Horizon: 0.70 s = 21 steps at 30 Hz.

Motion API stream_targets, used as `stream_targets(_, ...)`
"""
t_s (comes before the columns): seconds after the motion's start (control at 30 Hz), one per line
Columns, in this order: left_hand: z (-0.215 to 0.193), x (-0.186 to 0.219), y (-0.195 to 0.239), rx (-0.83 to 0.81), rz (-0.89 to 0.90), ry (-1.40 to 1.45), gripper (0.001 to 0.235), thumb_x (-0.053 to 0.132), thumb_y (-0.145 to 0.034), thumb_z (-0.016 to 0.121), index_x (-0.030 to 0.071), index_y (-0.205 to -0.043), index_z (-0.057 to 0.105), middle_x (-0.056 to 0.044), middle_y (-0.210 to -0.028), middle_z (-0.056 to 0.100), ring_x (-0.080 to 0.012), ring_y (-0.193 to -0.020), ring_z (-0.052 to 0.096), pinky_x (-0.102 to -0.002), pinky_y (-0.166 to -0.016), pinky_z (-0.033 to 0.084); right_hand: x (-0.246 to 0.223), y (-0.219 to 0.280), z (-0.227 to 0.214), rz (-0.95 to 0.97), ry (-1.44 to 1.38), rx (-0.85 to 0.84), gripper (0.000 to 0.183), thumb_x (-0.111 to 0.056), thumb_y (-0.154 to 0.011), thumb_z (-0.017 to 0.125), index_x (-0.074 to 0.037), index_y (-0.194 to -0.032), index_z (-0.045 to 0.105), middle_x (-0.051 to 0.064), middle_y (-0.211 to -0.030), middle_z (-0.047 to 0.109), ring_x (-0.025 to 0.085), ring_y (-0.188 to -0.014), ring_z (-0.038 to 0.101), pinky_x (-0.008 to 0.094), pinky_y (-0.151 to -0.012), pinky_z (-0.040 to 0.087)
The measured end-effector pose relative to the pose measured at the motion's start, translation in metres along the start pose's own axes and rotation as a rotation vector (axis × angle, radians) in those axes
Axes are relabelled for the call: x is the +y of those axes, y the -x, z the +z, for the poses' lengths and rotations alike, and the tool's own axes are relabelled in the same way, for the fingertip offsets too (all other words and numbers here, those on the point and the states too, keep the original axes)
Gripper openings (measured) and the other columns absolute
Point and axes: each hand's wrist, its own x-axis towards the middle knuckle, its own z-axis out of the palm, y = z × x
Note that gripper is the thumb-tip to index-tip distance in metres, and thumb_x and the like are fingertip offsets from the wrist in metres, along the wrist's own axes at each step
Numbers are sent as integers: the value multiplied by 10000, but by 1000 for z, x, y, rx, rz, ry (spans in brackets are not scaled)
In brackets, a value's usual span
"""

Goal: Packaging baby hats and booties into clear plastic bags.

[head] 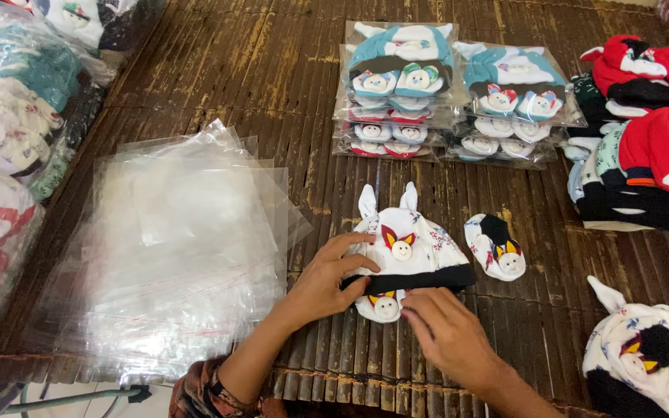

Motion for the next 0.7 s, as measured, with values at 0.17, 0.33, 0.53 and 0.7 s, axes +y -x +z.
stream_targets(0.17, 3, -3, 1, -59, 3, -45, 254, 47, -780, 757, 114, -1025, 764, -103, -1451, 534, -311, -1397, 448, -485, -1157, 360, -17, -6, -7, -68, 27, -90, 279, -199, -902, 694, -79, -1148, 646, 97, -1161, 661, 207, -959, 643, 335, -832, 572)
stream_targets(0.33, 6, -6, 3, -71, 45, -5, 342, 2, -761, 759, 106, -1086, 740, -147, -1496, 471, -370, -1423, 417, -508, -1182, 369, -29, -16, -2, -146, 59, -117, 336, -52, -859, 666, -6, -1189, 621, 144, -1207, 609, 223, -879, 606, 354, -781, 527)
stream_targets(0.53, 8, -10, 3, -91, 24, 5, 360, -4, -766, 746, 96, -1112, 724, -146, -1540, 434, -366, -1450, 389, -480, -1202, 342, -35, -10, 7, -122, 11, -28, 337, -61, -828, 716, 11, -1150, 648, 133, -1139, 656, 228, -879, 655, 357, -797, 557)
stream_targets(0.7, 11, -13, 4, -90, 3, -1, 370, -15, -773, 739, 110, -1121, 720, -131, -1562, 418, -369, -1435, 401, -478, -1181, 372, -41, -4, 10, -160, 13, -2, 314, -50, -830, 727, 8, -1130, 660, 147, -1184, 640, 243, -942, 662, 356, -830, 553)
